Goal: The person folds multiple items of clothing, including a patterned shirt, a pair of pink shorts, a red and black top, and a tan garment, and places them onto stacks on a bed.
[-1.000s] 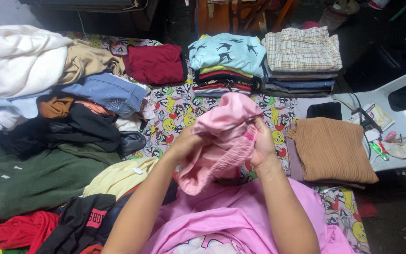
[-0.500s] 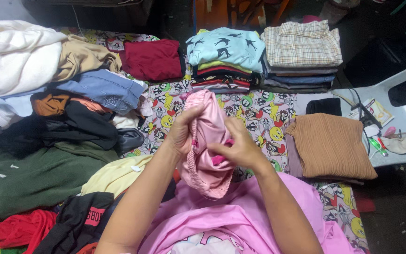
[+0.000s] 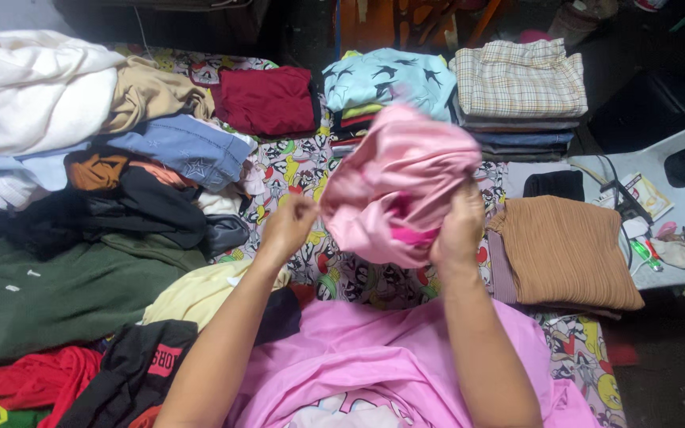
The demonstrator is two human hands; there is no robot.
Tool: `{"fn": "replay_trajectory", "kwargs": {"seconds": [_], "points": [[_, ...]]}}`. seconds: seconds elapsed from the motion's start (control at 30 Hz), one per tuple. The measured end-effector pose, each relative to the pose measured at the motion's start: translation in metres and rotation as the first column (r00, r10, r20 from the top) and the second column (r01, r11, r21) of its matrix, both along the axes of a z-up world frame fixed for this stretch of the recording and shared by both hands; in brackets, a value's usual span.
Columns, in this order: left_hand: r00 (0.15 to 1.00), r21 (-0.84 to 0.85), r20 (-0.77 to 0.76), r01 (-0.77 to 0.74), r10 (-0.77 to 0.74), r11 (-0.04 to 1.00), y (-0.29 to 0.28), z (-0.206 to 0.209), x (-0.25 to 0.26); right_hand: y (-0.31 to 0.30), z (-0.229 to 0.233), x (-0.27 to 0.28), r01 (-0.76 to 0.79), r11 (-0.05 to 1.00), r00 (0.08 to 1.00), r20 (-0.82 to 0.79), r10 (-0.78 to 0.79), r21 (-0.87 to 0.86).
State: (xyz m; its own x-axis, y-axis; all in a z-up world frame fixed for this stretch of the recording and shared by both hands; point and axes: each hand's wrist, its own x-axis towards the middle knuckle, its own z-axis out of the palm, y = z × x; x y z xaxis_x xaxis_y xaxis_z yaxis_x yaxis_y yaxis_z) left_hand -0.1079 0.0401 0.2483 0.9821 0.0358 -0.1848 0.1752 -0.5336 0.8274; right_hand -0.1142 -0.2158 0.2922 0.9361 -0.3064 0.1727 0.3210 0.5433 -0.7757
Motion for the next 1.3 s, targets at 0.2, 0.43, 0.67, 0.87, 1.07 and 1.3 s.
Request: {"fn": "replay_trajectory", "kwargs": {"seconds": [0.2,0.43,0.67,0.87,1.07,1.3], "points": [[0.944,-0.745,-0.272,-0.085,-0.186,0.661,-0.036,-0.011,-0.007,-0.002,-0.008,0.006,-0.027,0.988,0.999,0.047,0.02,0.152],[0.967,-0.857,-0.134,-0.003,-0.217,0.515,-0.054,-0.056,0.018,-0.034,-0.056,0.02,-0.162,0.98,0.964,-0.195,0.182,0.118],[0.958,-0.983,0.065,0.014,-0.278,-0.182,-0.027,0.002,0.012,-0.031,-0.077,0.024,0.258,0.761,0.965,0.126,-0.228,-0.595],[0.975,-1.0,0.029,0.029,-0.221,-0.002,-0.028,0.009,0.012,-0.011,-0.071,-0.003,-0.482,0.64,0.872,-0.256,0.416,-0.599],[0.96,-0.962,0.052,0.123,-0.274,0.246,-0.001,-0.005,0.013,-0.013,-0.04,0.003,-0.059,0.852,0.98,-0.192,-0.049,-0.519],[0.952,-0.908,0.056,0.174,-0.302,0.38,-0.022,0.03,0.003,-0.006,-0.028,0.0,-0.365,0.809,0.93,-0.134,0.343,-0.461]]}}
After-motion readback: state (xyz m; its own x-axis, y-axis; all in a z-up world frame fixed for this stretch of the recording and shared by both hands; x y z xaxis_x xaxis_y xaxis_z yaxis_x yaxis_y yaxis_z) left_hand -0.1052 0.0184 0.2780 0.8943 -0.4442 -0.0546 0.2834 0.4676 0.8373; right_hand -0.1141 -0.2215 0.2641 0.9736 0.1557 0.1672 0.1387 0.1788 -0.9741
